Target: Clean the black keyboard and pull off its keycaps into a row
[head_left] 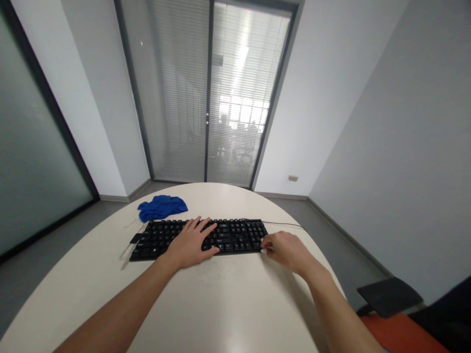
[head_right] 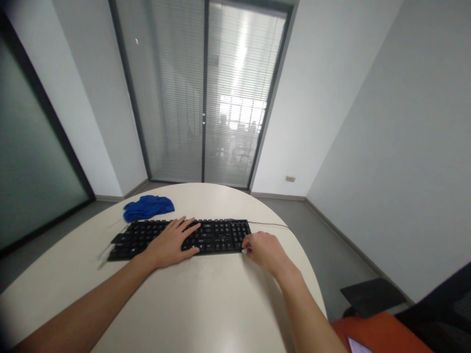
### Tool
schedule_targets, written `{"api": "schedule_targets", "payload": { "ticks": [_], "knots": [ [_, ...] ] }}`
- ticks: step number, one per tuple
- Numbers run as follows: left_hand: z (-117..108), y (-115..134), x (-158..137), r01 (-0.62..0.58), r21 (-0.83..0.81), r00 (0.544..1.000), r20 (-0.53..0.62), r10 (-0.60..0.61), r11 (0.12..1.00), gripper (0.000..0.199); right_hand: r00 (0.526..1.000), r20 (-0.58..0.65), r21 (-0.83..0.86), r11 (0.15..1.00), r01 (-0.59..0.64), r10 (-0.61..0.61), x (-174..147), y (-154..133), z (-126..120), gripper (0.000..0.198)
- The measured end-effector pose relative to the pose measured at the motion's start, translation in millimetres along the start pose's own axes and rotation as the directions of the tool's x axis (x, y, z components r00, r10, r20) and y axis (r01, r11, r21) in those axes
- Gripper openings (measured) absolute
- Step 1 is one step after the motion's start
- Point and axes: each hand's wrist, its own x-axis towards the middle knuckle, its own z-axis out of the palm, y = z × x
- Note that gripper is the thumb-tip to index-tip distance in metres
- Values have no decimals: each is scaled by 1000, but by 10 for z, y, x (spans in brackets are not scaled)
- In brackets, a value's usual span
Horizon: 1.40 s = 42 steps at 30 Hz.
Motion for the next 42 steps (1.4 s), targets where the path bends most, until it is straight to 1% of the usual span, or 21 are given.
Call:
{"api": "schedule_targets", "payload": {
  "ticks": [3, 6, 9, 11, 15, 21, 23, 25, 27, 30, 32, 36, 38, 42],
  "knots": [
    [3, -2, -1, 0, -2, 1000, 1, 0, 1000, 75, 997, -52, 43, 998, 50, -48, 4, 13, 10, 31],
    [4, -1, 0, 0, -4, 1000, -2, 0, 1000, 75, 986, -104, 89, 986, 142, -132, 35, 17, 72, 36],
    [5, 1, 2, -2, -3, 1000, -5, 2, 1000, 75, 967, -88, 104, 964, 246, -238, 77, 3, 155, 39],
    [5, 0, 3, -4, -2, 1000, -8, 4, 1000, 75, 959, -87, 97, 956, 278, -270, 97, -8, 188, 35],
    [4, -3, 5, -3, 5, 1000, 0, 3, 1000, 76, 962, -98, 105, 959, 264, -254, 106, -8, 174, 28],
    [-1, -3, 4, 6, 2, 1000, 9, -6, 1000, 77, 983, -85, 135, 976, 172, -161, 95, 71, 132, 23],
    [-2, -2, 5, 5, 3, 1000, 9, -5, 1000, 76, 984, -93, 144, 975, 167, -155, 99, 105, 143, 23],
    [-1, -1, 7, 1, 1, 1000, 4, -1, 1000, 76, 977, -116, 161, 967, 198, -181, 110, 124, 163, 23],
    [3, -2, 8, -2, 0, 1000, 0, 2, 1000, 76, 961, -138, 190, 946, 262, -239, 125, 123, 186, 24],
    [11, -6, 7, -5, -4, 1000, -8, 5, 1000, 75, 942, -141, 222, 917, 331, -306, 138, 110, 205, 26],
    [16, -7, 5, -6, -10, 1000, -16, 6, 1000, 75, 950, -124, 210, 928, 308, -288, 132, 122, 199, 26],
    [13, -4, 1, -6, -12, 1000, -18, 6, 1000, 75, 974, -98, 174, 960, 217, -202, 107, 189, 177, 23],
    [7, 0, 0, -5, -8, 1000, -13, 5, 1000, 75, 969, -110, 191, 952, 241, -223, 111, 200, 186, 22],
    [-7, 9, -1, 0, 7, 1000, -5, 0, 1000, 76, 932, -148, 243, 901, 358, -331, 149, 164, 233, 25]
  ]
}}
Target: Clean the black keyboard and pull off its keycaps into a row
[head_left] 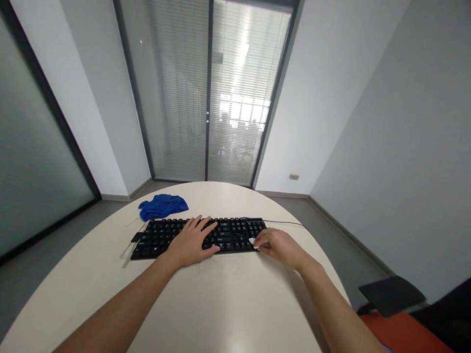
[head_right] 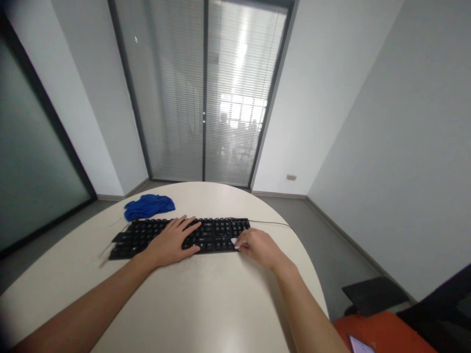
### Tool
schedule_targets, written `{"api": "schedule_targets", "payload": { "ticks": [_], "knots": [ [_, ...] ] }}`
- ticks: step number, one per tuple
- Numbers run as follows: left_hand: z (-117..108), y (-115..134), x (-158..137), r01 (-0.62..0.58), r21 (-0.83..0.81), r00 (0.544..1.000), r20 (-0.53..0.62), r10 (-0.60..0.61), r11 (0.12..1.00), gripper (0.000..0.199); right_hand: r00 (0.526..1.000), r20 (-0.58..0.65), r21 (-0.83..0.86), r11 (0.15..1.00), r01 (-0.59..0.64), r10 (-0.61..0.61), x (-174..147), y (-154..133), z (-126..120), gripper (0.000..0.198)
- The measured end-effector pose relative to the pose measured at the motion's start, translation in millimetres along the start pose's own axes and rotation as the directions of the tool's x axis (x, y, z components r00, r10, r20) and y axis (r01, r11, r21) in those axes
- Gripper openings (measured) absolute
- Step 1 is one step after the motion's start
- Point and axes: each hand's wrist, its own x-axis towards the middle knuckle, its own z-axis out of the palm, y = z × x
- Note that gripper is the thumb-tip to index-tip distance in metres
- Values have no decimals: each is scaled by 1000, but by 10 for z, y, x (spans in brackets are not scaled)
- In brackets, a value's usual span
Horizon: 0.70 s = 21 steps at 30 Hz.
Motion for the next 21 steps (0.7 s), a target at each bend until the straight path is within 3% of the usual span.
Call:
{"api": "schedule_targets", "payload": {
  "ticks": [12, 18, 21],
  "knots": [
    [5, -7, 2, -2, -13, 1000, 3, 2, 1000, 75, 999, 15, -9, 999, -37, 37, -13, -15, -28, 25],
    [13, -9, -1, 2, -35, 1000, 2, -2, 999, 75, 973, -15, 65, 971, -230, 231, -102, 135, -180, 21],
    [13, -3, -2, 6, -30, 1000, 1, -6, 1000, 74, 961, 35, 102, 956, -275, 273, -130, 215, -194, 21]
  ]
}}
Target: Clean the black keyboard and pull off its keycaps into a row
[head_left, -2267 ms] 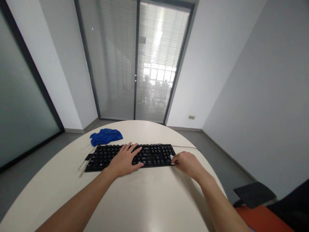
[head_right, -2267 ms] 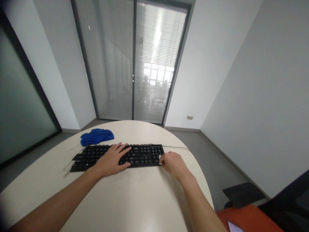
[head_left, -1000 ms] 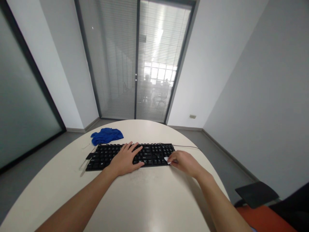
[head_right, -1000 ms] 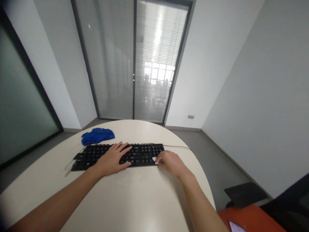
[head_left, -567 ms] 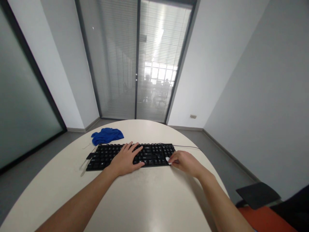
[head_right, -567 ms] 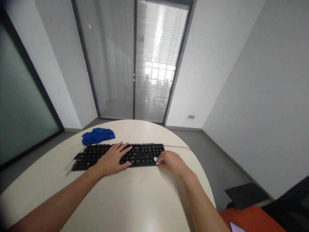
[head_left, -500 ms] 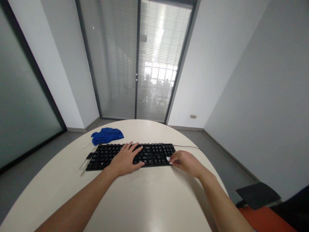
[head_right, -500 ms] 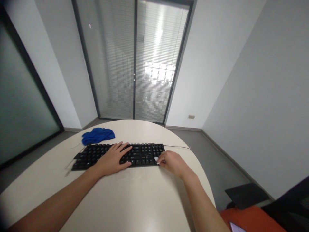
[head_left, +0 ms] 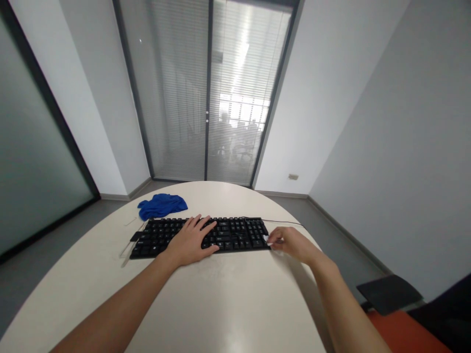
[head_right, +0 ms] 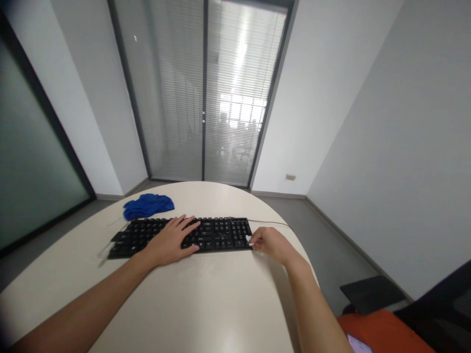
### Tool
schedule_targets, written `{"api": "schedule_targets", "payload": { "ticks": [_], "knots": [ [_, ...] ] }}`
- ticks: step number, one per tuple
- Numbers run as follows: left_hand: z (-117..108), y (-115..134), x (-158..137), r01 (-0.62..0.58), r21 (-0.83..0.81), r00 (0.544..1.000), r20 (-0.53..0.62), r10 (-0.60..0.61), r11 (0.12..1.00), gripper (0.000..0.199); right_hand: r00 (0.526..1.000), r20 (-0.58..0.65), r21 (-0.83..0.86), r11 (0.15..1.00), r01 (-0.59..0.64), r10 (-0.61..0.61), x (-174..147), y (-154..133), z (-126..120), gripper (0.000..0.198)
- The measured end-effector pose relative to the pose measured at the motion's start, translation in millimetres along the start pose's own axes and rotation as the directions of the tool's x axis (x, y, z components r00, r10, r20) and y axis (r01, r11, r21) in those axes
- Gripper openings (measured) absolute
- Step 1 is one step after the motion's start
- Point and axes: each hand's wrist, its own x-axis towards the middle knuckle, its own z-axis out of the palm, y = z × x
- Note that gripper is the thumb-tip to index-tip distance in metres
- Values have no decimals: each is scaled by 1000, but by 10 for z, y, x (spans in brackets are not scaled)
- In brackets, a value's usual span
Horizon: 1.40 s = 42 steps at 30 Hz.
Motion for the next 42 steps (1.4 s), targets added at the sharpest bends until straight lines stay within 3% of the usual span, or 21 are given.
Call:
{"api": "schedule_targets", "payload": {
  "ticks": [3, 9, 14, 16, 20, 22, 26, 32, 42],
  "knots": [
    [-1, 1, 0, -1, 3, 1000, 0, 1, 1000, 75, 998, 27, -14, 999, -49, 49, -4, 39, 10, 23],
    [1, -8, 5, -7, 7, 1000, 5, 7, 1000, 75, 996, -82, -26, 999, -28, 26, 2, 41, 29, 21],
    [-3, -5, 4, -4, 13, 1000, 5, 4, 1000, 75, 998, -24, -28, 998, -56, 56, -4, 90, 36, 18],
    [-4, -6, 4, -7, 12, 1000, 7, 7, 1000, 76, 996, -74, -37, 998, -53, 51, 16, 97, 45, 19],
    [-3, -10, 2, -10, 0, 1000, 0, 10, 1000, 75, 961, -264, -63, 996, 69, -83, 148, 77, 138, 29],
    [-4, -11, 1, -9, -11, 1000, -7, 9, 1000, 75, 952, -288, -63, 994, 91, -105, 224, 74, 212, 31],
    [-10, -7, 0, -6, -12, 1000, -5, 6, 1000, 75, 975, -185, -12, 993, 120, -120, 266, 92, 287, 36],
    [-18, 0, 0, -4, -11, 1000, -2, 4, 1000, 74, 995, -18, -39, 994, 101, -101, 130, 76, 175, 53],
    [3, -13, 0, -9, -8, 1000, -14, 9, 1000, 75, 1000, 27, -128, 992, 17, -13, -34, -99, 33, 39]
  ]
}}
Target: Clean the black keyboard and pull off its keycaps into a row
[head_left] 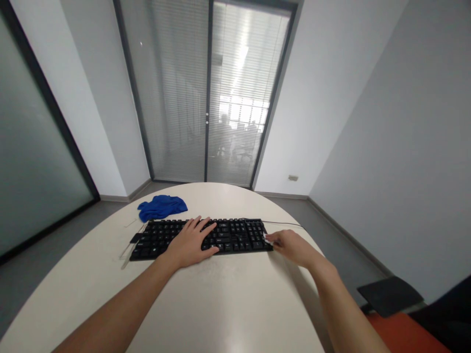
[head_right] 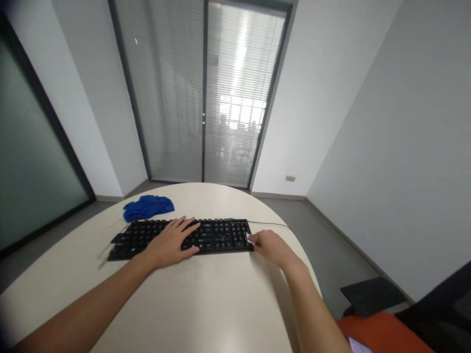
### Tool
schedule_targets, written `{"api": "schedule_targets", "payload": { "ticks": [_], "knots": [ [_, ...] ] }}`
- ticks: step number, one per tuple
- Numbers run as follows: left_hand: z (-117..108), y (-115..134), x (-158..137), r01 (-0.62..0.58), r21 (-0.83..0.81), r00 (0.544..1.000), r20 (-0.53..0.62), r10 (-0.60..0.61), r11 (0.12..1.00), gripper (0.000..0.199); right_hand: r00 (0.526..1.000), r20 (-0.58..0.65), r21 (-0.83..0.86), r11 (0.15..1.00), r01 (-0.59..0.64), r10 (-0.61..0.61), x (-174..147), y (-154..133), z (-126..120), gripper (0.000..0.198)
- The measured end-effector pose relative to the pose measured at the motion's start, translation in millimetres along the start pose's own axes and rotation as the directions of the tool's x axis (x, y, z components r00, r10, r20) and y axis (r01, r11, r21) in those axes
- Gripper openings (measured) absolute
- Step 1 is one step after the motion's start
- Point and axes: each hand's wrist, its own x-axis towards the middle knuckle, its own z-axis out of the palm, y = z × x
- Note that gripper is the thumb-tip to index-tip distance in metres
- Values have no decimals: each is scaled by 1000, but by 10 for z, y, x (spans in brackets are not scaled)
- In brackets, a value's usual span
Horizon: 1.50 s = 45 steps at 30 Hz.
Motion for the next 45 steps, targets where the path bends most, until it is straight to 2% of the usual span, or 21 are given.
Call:
{"api": "schedule_targets", "payload": {
  "ticks": [4, 6, 8, 10, 12, 14, 17, 20, 22, 30, 39, 45],
  "knots": [
    [-4, 2, 1, -2, 17, 1000, 12, 2, 1000, 75, 996, -5, -50, 995, -90, 90, -50, -76, -60, 28],
    [-7, 4, 3, -1, 30, 1000, 19, 0, 1000, 75, 991, -57, -60, 990, -126, 123, -17, -62, -54, 26],
    [-7, 3, 4, -1, 34, 1000, 22, 0, 999, 75, 977, -187, -51, 993, -110, 98, 61, -14, -8, 29],
    [-4, -1, 5, -2, 33, 1000, 21, 1, 999, 76, 930, -365, -14, 999, -49, 40, 167, 54, 84, 36],
    [0, -5, 4, -4, 33, 1000, 20, 4, 999, 75, 894, -448, 52, 998, 17, 8, 274, 123, 201, 41],
    [1, -8, 4, -5, 37, 1000, 21, 5, 999, 75, 918, -397, 104, 993, 53, -8, 354, 175, 311, 41],
    [-4, -7, 5, -3, 46, 1000, 29, 1, 999, 75, 956, -292, 159, 987, 21, 27, 400, 222, 398, 43],
    [-13, 0, 6, 0, 41, 999, 35, -2, 999, 76, 969, -241, 191, 982, -6, 53, 383, 260, 389, 44],
    [-17, 5, 5, 1, 35, 999, 33, -2, 999, 75, 976, -217, 185, 983, 15, 26, 361, 281, 360, 46],
    [-9, -2, -1, 2, 45, 1000, 25, -3, 999, 75, 995, -103, 44, 999, 6, -1, 223, 159, 193, 41],
    [-15, 7, 6, 6, 56, 999, 34, -8, 998, 76, 994, -18, -110, 988, -110, 109, -27, -169, -11, 29],
    [-9, 4, 1, 0, 57, 1000, 28, -1, 998, 75, 988, 20, -189, 971, -144, 151, -79, -341, -80, 29]
  ]
}}
